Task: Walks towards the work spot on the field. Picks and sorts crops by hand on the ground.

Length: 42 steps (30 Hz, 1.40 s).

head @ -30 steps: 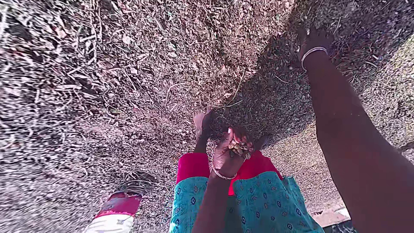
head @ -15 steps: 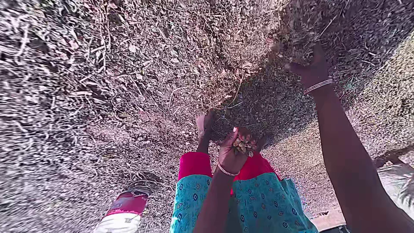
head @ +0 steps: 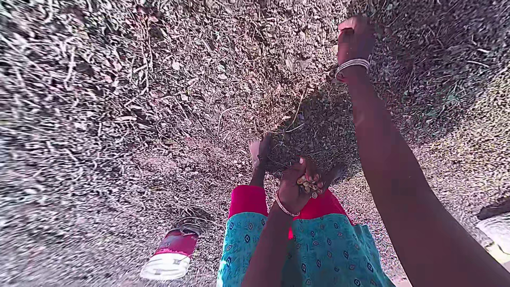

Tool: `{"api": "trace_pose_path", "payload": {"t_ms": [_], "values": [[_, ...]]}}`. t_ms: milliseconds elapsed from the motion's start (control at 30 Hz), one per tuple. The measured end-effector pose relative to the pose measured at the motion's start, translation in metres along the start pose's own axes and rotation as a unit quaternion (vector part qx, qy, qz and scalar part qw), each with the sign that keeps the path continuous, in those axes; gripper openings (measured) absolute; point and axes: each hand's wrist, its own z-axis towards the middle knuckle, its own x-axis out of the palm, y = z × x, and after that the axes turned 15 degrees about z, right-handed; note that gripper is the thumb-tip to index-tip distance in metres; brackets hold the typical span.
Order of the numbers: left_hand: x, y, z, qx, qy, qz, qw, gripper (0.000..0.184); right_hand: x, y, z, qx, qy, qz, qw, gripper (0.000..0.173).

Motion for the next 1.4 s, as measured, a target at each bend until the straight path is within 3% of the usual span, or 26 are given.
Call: {"api": "trace_pose_path", "payload": {"t_ms": [33,100,200,267,300,400,467,533,633,700,800,967,1100,1233,1300,1400], "values": [[0.0,-0.001,-0.001,0.003,0.003,0.003,1.0,0.052,0.019,0.008,-0.003,0.007,0.026,-0.023,0.999,0.051],[-0.002,-0.003,-0.001,0.011,0.012,0.006,1.0,0.048,0.055,0.019,-0.027,-0.005,0.163,-0.079,0.983,0.073],[-0.01,-0.014,-0.007,0.023,0.003,0.008,1.0,0.038,0.078,0.021,-0.103,-0.106,0.404,-0.131,0.899,0.058],[-0.018,-0.027,-0.011,0.043,-0.01,0.023,0.999,0.038,0.063,0.01,-0.151,-0.11,0.485,-0.123,0.859,0.034],[-0.022,-0.033,-0.014,0.051,-0.015,0.027,0.998,0.039,0.047,0.0,-0.173,-0.086,0.475,-0.095,0.871,0.031],[-0.023,-0.047,-0.024,0.035,-0.059,0.017,0.997,0.048,-0.015,-0.037,-0.226,0.036,0.32,0.028,0.946,0.04],[-0.01,-0.055,-0.029,-0.006,-0.103,0.064,0.993,0.056,-0.057,-0.05,-0.239,0.131,0.223,0.065,0.964,0.045],[0.004,-0.063,-0.033,-0.057,-0.122,0.158,0.978,0.059,-0.088,-0.065,-0.243,0.18,0.173,0.07,0.966,0.043],[0.013,-0.075,-0.03,-0.119,-0.089,0.246,0.958,0.057,-0.108,-0.075,-0.232,0.214,0.137,0.09,0.963,0.042],[0.018,-0.083,-0.024,-0.144,-0.082,0.285,0.944,0.056,-0.111,-0.047,-0.206,0.336,0.158,0.091,0.924,0.046],[0.031,-0.095,-0.022,-0.153,-0.103,0.307,0.934,0.062,-0.076,-0.081,-0.219,0.22,0.087,0.223,0.946,0.04],[0.074,-0.09,-0.008,-0.141,-0.12,0.31,0.932,0.066,-0.029,-0.035,-0.245,0.288,0.173,0.341,0.878,0.038],[0.132,-0.076,0.016,-0.108,-0.117,0.355,0.921,0.067,-0.044,0.006,-0.257,0.269,0.244,0.367,0.856,0.042],[0.154,-0.076,0.033,-0.122,-0.107,0.437,0.885,0.059,-0.051,-0.003,-0.243,0.226,0.275,0.241,0.903,0.042],[0.151,-0.084,0.04,-0.147,-0.095,0.471,0.865,0.058,-0.049,-0.023,-0.222,0.228,0.243,0.195,0.923,0.05],[0.13,-0.106,0.045,-0.213,-0.091,0.541,0.808,0.054,-0.076,-0.038,-0.193,0.271,0.156,0.252,0.916,0.037]]}}
